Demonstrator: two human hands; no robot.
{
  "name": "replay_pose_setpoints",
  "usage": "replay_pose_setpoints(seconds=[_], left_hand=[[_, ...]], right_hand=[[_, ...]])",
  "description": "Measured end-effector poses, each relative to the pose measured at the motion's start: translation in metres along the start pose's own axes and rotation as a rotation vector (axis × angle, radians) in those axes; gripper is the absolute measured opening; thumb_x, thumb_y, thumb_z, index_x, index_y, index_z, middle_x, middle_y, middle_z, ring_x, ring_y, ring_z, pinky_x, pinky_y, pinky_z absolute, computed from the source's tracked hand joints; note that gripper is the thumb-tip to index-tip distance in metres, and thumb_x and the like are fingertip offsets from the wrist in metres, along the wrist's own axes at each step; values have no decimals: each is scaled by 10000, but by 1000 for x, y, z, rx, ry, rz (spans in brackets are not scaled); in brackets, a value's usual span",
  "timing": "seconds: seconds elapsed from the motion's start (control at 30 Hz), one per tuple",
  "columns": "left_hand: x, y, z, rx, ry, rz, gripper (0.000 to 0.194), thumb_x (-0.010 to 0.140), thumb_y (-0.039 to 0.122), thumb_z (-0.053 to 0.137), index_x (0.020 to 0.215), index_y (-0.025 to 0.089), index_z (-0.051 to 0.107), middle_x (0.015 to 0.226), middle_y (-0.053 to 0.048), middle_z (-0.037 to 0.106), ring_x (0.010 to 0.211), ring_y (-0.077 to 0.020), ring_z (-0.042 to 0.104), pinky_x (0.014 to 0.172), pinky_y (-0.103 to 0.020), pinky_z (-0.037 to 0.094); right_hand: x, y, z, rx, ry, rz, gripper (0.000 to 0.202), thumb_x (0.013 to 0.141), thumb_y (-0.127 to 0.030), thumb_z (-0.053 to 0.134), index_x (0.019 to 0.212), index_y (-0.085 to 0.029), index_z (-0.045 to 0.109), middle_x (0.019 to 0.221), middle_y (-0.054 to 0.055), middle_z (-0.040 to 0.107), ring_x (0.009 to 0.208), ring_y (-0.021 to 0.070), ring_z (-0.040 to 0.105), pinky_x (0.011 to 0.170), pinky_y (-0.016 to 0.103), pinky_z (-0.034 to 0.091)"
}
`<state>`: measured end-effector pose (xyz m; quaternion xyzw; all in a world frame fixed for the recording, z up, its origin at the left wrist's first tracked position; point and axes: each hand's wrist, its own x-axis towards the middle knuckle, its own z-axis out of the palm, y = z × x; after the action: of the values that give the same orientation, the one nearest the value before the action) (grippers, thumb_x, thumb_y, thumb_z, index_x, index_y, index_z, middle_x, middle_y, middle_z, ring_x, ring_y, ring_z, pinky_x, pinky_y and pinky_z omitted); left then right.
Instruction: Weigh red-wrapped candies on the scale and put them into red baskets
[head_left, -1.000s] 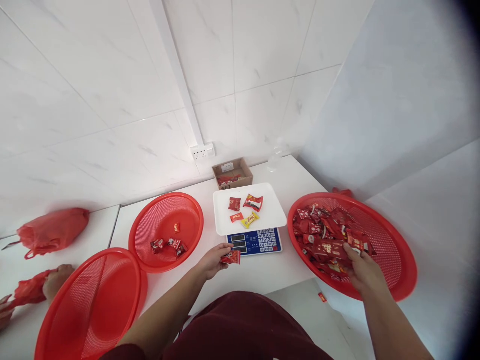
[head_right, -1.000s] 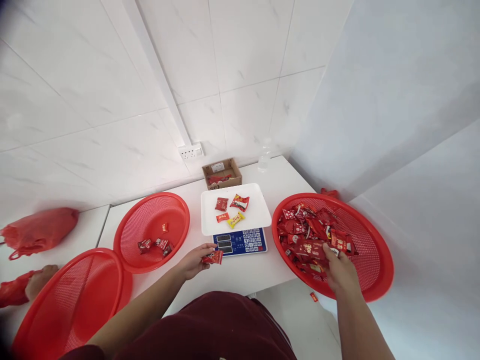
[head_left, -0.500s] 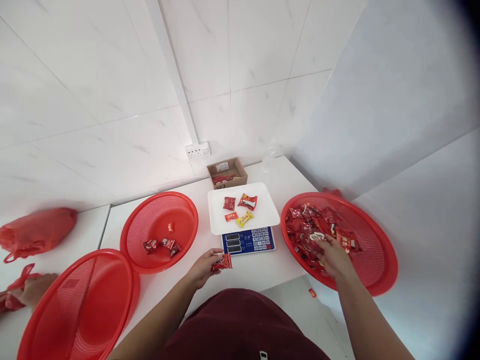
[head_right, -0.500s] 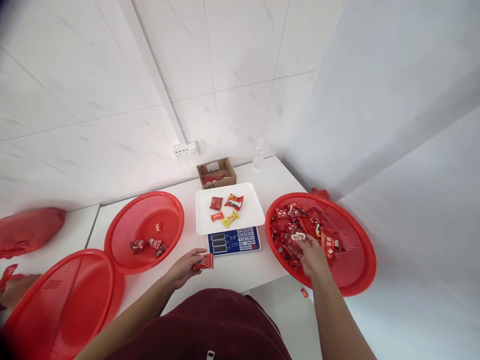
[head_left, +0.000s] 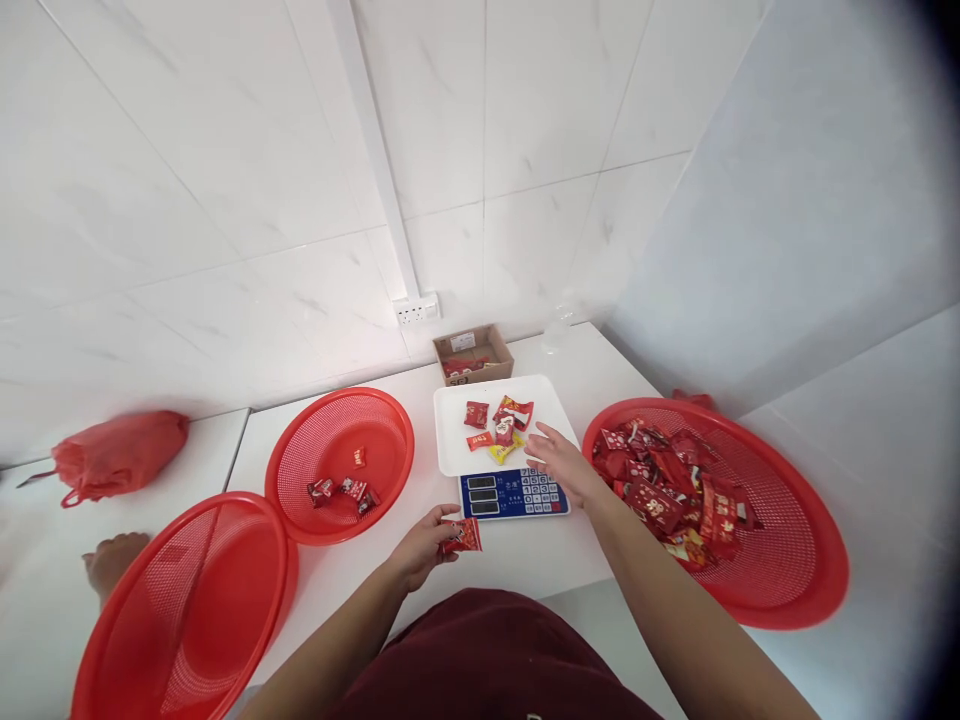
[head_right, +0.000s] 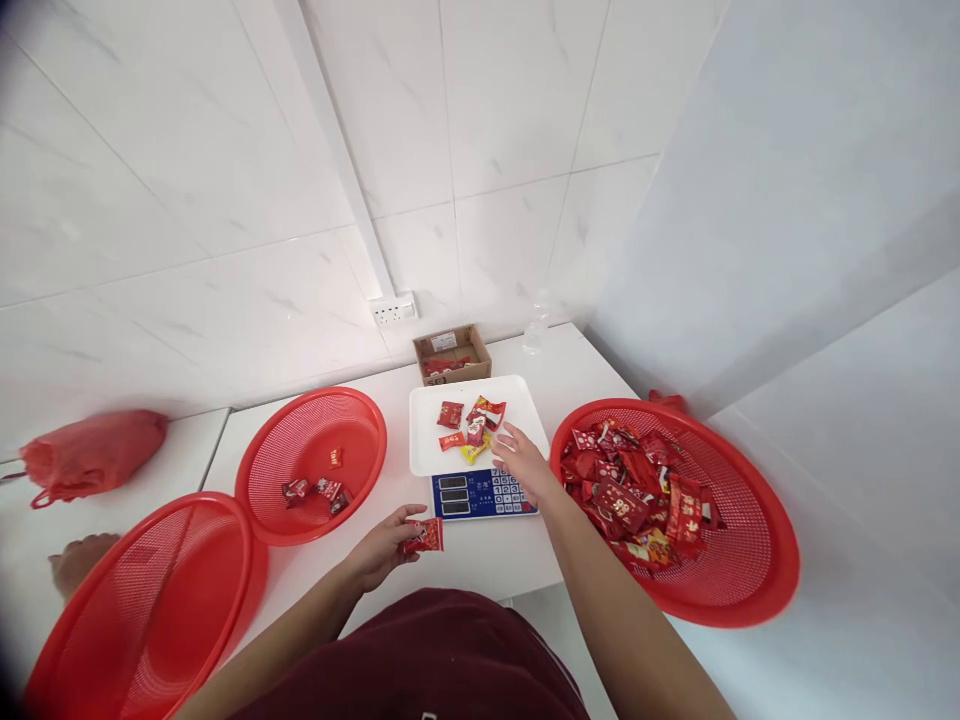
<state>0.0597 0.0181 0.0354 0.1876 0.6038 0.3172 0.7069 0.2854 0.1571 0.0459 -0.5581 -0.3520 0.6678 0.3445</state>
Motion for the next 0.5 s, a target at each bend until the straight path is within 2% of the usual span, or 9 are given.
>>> replay_pose_setpoints(seconds=[0.1, 0.27, 0.37, 0.5], left_hand=[[-2, 0, 6, -24, -14, 43, 605, 574, 178, 665, 1130, 225, 430, 934, -3, 604, 769, -118, 570, 701, -268, 405], [-1, 2, 28, 78, -108, 94, 423, 586, 170, 689, 933, 193, 448, 776, 18, 594, 624, -89, 528, 652, -260, 386], [-3, 7, 42, 150, -191, 130, 396, 599, 231, 735, 906, 181, 490, 746, 25, 569, 636, -92, 530, 663, -267, 399], [-8, 13, 51, 146, -270, 131, 452, 587, 355, 797, 901, 169, 530, 811, 2, 562, 729, -114, 553, 745, -312, 442]], right_hand=[[-14, 20, -3, -154, -58, 43, 513, 736, -408, 671, 1210, -246, 559, 1208, 84, 620, 1044, 202, 611, 858, 332, 530], [-59, 52, 5, -287, -370, 134, 474, 706, -543, 658, 1024, -191, 633, 1048, 85, 670, 902, 183, 617, 804, 352, 483], [-80, 58, 11, -344, -525, 146, 482, 725, -631, 583, 863, -172, 632, 804, 33, 654, 735, 144, 567, 723, 329, 442], [-92, 59, 8, -303, -543, 139, 520, 721, -685, 545, 756, -167, 577, 664, -5, 566, 638, 123, 496, 670, 313, 392]])
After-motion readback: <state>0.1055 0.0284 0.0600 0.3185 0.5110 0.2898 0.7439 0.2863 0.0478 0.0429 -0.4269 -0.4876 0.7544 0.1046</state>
